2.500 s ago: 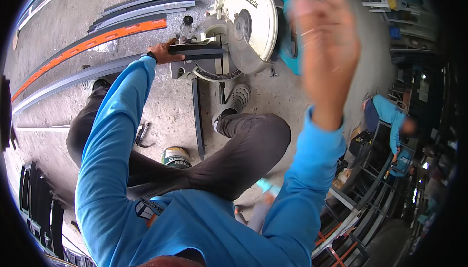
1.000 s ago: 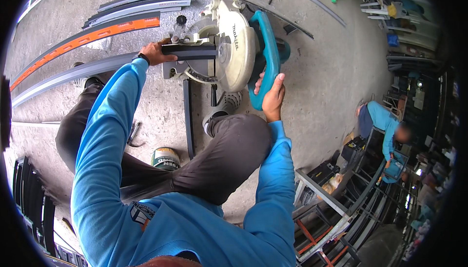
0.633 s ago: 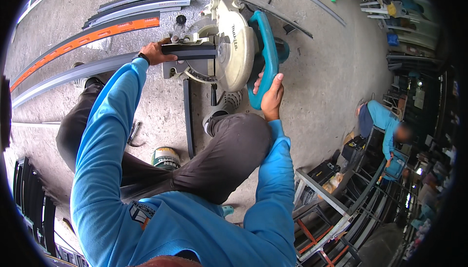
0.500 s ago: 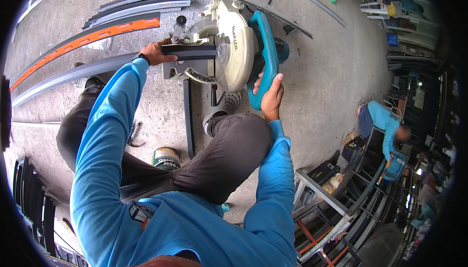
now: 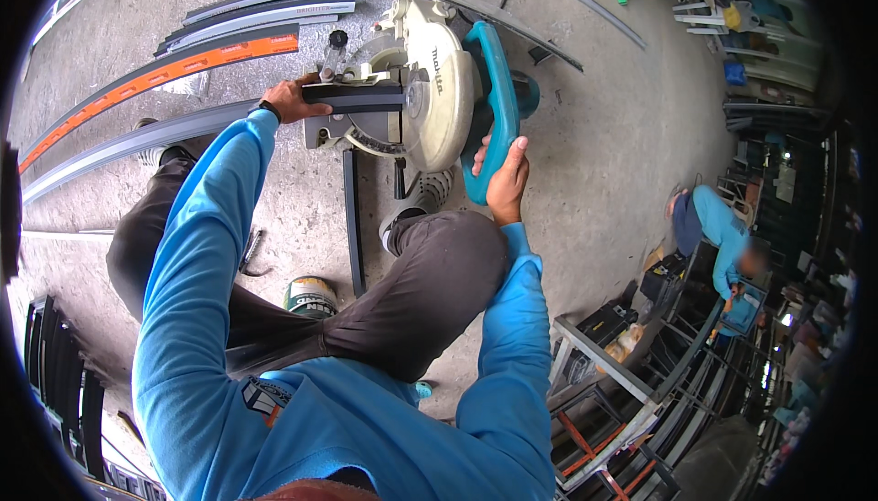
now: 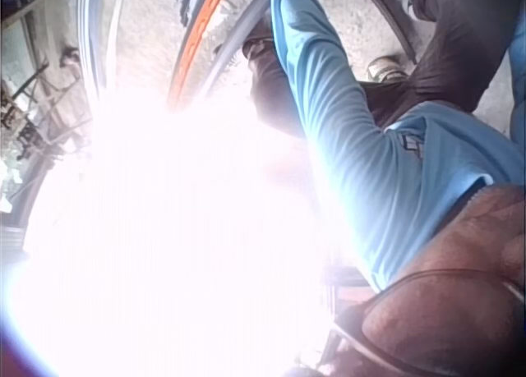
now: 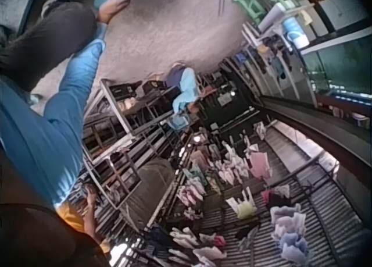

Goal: Cutting metal profiles using a miter saw in a workshop.

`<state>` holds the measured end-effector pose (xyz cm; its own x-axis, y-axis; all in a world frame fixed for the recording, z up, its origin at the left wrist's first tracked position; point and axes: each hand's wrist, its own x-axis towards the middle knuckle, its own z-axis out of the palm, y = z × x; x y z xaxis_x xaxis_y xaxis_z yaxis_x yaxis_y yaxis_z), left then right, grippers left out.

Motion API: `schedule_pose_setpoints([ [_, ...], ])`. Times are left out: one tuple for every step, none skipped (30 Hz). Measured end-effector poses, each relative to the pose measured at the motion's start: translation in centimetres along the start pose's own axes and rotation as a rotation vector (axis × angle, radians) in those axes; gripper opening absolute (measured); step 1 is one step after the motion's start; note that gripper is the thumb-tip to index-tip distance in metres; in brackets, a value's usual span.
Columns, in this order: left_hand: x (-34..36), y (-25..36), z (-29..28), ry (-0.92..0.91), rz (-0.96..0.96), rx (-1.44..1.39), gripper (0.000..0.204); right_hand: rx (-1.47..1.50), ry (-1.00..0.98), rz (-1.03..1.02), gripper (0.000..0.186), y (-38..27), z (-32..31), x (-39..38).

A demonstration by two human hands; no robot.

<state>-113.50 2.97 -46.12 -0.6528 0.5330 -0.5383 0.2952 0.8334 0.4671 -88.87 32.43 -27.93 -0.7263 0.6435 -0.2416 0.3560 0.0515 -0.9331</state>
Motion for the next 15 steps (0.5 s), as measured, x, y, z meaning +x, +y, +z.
schedule_pose_setpoints([
  [0.01,0.0,-0.01,0.0,0.001,0.0,0.097,0.007,0.0,0.002,0.075,0.1,-0.03,0.03],
  [0.02,-0.01,-0.04,0.0,0.001,-0.001,0.097,0.014,0.001,0.005,0.075,0.13,-0.04,0.06],
  [0.02,-0.02,-0.05,0.0,0.0,0.002,0.097,0.013,0.001,0.005,0.075,0.13,-0.03,0.03],
  [0.01,-0.01,-0.05,0.0,-0.001,0.004,0.096,0.01,0.004,0.009,0.075,0.12,-0.01,0.0],
  [0.0,0.0,-0.05,-0.001,0.0,0.003,0.096,0.007,0.008,0.013,0.076,0.11,0.0,-0.03],
  [-0.02,0.02,-0.11,-0.005,-0.001,0.001,0.096,0.007,0.008,0.013,0.076,0.14,-0.01,-0.02],
  [-0.04,0.06,-0.15,-0.01,-0.002,-0.001,0.096,0.01,0.008,0.009,0.076,0.18,-0.03,-0.01],
  [-0.07,0.12,-0.17,-0.011,-0.001,-0.001,0.096,0.013,0.008,0.005,0.076,0.21,-0.04,-0.01],
  [-0.08,0.11,-0.16,-0.01,0.002,-0.002,0.096,0.013,0.008,0.004,0.076,0.13,-0.01,-0.05],
  [-0.09,0.1,-0.16,-0.01,0.004,-0.004,0.096,0.008,0.01,0.007,0.076,0.0,0.05,-0.09],
  [-0.08,0.09,-0.16,-0.01,0.004,-0.003,0.096,0.004,0.012,0.009,0.075,-0.06,0.08,-0.12],
  [-0.04,0.06,-0.12,-0.01,0.003,-0.01,0.096,0.004,0.013,0.009,0.075,-0.03,0.09,-0.12],
  [-0.01,0.02,-0.09,-0.011,0.001,-0.016,0.097,0.004,0.012,0.004,0.075,0.05,0.1,-0.08],
  [0.01,-0.04,-0.07,-0.011,0.002,-0.015,0.097,0.005,0.011,-0.002,0.075,0.13,0.1,-0.07],
  [0.0,0.02,-0.1,-0.007,0.002,-0.006,0.097,0.005,0.011,-0.001,0.075,0.21,0.06,-0.06],
])
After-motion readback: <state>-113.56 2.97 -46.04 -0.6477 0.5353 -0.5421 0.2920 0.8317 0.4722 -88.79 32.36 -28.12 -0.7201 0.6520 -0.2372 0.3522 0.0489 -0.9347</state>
